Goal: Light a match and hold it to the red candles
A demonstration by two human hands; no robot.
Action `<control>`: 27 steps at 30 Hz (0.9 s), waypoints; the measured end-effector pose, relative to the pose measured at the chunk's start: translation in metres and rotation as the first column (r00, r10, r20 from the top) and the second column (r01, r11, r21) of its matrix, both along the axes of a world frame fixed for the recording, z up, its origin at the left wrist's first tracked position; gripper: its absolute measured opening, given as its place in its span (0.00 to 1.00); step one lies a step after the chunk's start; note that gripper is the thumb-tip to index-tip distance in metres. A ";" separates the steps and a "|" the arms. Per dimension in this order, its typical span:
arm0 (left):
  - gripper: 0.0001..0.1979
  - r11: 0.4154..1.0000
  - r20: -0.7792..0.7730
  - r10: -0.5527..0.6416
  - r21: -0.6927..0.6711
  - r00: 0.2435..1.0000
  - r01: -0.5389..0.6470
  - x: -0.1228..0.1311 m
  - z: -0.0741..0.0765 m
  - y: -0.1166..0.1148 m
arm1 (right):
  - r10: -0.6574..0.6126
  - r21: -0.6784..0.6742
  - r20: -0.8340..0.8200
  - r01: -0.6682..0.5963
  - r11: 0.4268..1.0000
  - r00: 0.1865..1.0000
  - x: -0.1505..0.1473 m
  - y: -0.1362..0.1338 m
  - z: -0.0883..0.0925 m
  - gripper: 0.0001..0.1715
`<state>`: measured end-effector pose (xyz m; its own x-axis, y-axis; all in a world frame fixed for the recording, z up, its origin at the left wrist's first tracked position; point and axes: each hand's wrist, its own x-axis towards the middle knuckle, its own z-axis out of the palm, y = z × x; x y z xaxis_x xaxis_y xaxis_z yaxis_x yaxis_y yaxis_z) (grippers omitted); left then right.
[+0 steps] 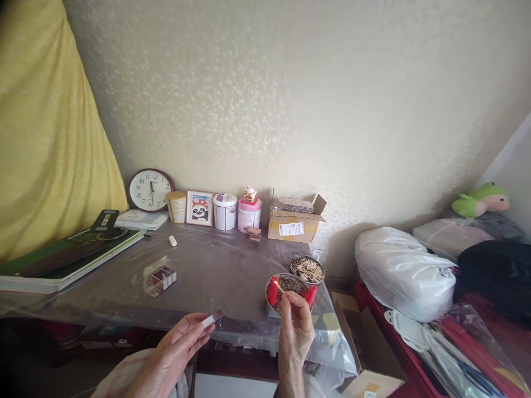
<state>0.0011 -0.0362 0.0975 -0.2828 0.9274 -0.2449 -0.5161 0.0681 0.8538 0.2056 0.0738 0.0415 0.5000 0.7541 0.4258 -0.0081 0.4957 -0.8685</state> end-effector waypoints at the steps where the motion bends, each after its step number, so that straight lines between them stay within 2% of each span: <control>1: 0.14 1.000 -0.001 -0.004 -0.009 1.000 0.004 0.001 -0.002 0.001 | 0.001 0.005 0.019 -0.001 1.000 1.000 0.001 0.002 0.000 0.17; 2: 0.14 1.000 -0.006 -0.014 -0.015 1.000 0.014 0.002 -0.004 0.002 | 0.002 0.011 0.038 -0.003 1.000 0.999 0.001 0.004 0.000 0.17; 4: 0.13 0.986 -0.006 -0.166 -0.026 0.986 0.166 0.002 -0.009 0.003 | 0.004 0.017 0.068 -0.005 1.000 0.998 0.001 0.007 0.000 0.17; 8: 0.13 0.999 -0.019 -0.051 0.013 0.999 0.051 0.003 -0.028 0.007 | -0.012 -0.002 0.074 0.012 1.000 0.997 0.000 0.010 0.003 0.18; 12: 0.13 0.999 -0.023 -0.028 0.014 0.999 0.028 0.006 -0.042 0.010 | -0.032 -0.023 0.080 0.034 0.999 0.996 -0.001 0.012 0.003 0.18; 18: 0.11 0.999 -0.002 -0.040 0.000 0.999 0.040 0.008 -0.030 0.003 | -0.026 -0.037 0.081 0.029 0.999 0.996 0.000 0.016 0.002 0.20; 24: 0.12 0.999 0.009 -0.042 0.003 0.999 0.042 0.008 -0.028 0.002 | -0.029 -0.054 0.083 0.033 0.998 0.996 0.001 0.019 -0.001 0.20; 27: 0.11 0.998 -0.002 -0.058 -0.009 0.998 0.058 0.006 -0.021 0.001 | -0.025 -0.062 0.082 0.030 0.998 0.996 0.000 0.019 -0.002 0.20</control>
